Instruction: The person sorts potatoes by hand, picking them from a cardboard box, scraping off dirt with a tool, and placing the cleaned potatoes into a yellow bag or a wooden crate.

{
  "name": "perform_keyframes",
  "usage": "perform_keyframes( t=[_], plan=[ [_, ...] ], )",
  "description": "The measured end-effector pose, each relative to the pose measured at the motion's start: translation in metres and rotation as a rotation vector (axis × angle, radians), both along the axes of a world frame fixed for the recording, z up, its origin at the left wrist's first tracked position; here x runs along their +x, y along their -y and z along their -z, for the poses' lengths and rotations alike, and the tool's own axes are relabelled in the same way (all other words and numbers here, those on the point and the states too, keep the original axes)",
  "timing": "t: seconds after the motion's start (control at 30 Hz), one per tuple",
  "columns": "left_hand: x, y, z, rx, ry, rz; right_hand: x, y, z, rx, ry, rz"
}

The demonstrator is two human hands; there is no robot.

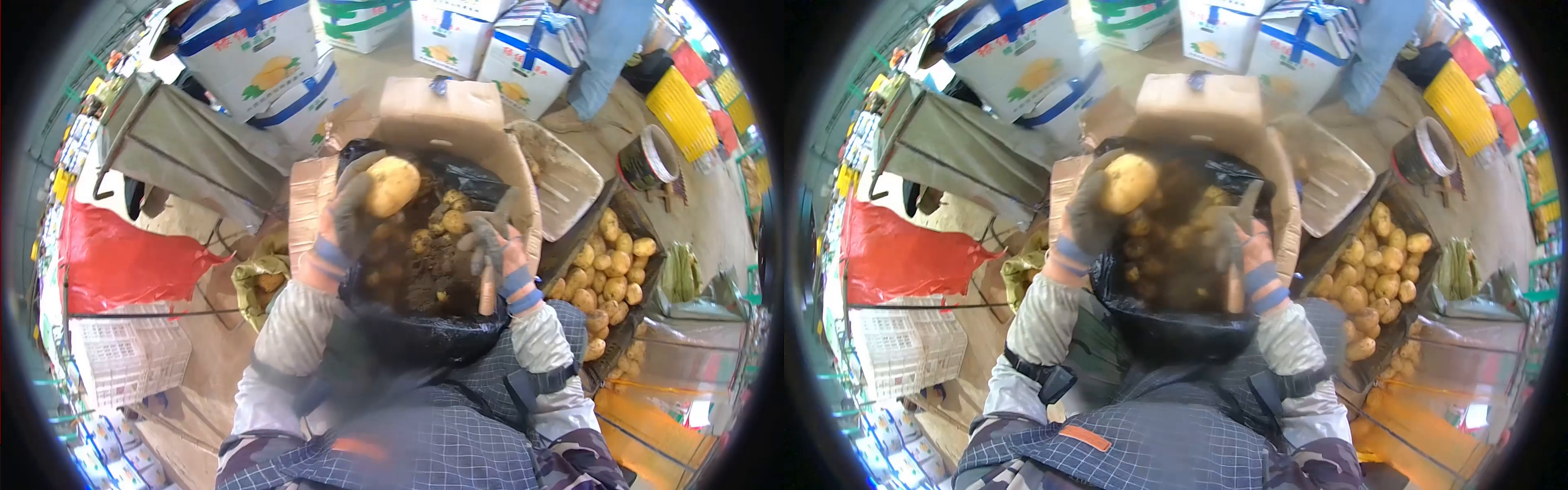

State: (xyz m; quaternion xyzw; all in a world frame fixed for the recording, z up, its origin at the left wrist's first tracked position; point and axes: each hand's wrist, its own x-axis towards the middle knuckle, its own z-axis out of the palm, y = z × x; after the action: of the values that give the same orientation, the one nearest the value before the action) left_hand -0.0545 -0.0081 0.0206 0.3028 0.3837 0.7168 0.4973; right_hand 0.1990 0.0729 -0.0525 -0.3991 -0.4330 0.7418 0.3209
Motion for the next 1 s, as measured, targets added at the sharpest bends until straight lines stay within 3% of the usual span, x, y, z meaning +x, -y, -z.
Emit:
perform_keyframes(
  t=[0.07,0.13,0.2,0.27,0.3,0.37,0.43,0.53,0.57,0.6,0.67,0.7,0.73,0.8,0.83,0.87,1.0],
  plan=[
    [0.009,0.010,-0.008,-0.099,-0.060,0.082,-0.007,0.007,0.007,-0.079,-0.179,-0.046],
    [0.020,0.013,-0.002,-0.085,-0.448,0.128,-0.015,0.025,-0.038,-0.112,-0.183,-0.183],
    [0.027,0.013,0.004,-0.039,-0.637,0.207,-0.016,0.031,-0.030,-0.077,-0.176,-0.183],
    [0.031,0.013,0.010,0.026,-0.628,0.311,-0.008,0.033,-0.027,-0.076,-0.138,-0.202],
    [0.037,0.013,0.010,0.042,-0.481,0.311,-0.004,0.033,-0.028,-0.090,-0.105,-0.220],
    [0.046,0.015,0.006,-0.056,-0.520,0.324,-0.002,0.034,-0.030,-0.088,-0.078,-0.221],
    [0.046,0.011,0.015,-0.079,-0.230,0.388,-0.006,0.037,-0.031,-0.056,-0.092,-0.198],
    [0.044,0.016,0.024,-0.216,-0.538,0.278,0.012,0.026,0.014,-0.061,-0.304,-0.265],
    [0.040,0.015,0.033,-0.218,-0.698,0.150,0.007,0.033,-0.005,-0.020,-0.250,-0.271],
    [0.039,0.021,0.013,-0.272,-0.529,0.115,0.002,0.040,-0.026,0.021,-0.195,-0.277],
    [0.011,0.042,-0.019,-0.218,-0.656,-0.215,-0.004,0.050,-0.049,-0.027,-0.092,-0.165],
    [-0.014,0.052,-0.008,-0.107,-0.593,-0.345,0.007,0.041,-0.042,-0.079,0.007,-0.179],
    [-0.039,0.073,-0.006,-0.025,-0.438,-0.404,0.019,0.027,-0.019,-0.136,0.079,-0.110],
    [-0.087,0.121,-0.009,0.125,-0.050,-0.454,0.028,0.026,-0.024,-0.228,0.049,-0.057],
    [-0.108,0.149,0.001,-0.034,-0.041,-0.567,0.030,0.030,-0.030,-0.220,0.072,-0.038],
    [-0.133,0.175,0.022,-0.197,-0.035,-0.679,0.028,0.032,-0.037,-0.215,0.093,-0.021],
    [-0.223,0.280,0.181,-0.497,0.392,-0.764,0.016,0.036,-0.046,-0.110,0.163,-0.074]
  ],
)
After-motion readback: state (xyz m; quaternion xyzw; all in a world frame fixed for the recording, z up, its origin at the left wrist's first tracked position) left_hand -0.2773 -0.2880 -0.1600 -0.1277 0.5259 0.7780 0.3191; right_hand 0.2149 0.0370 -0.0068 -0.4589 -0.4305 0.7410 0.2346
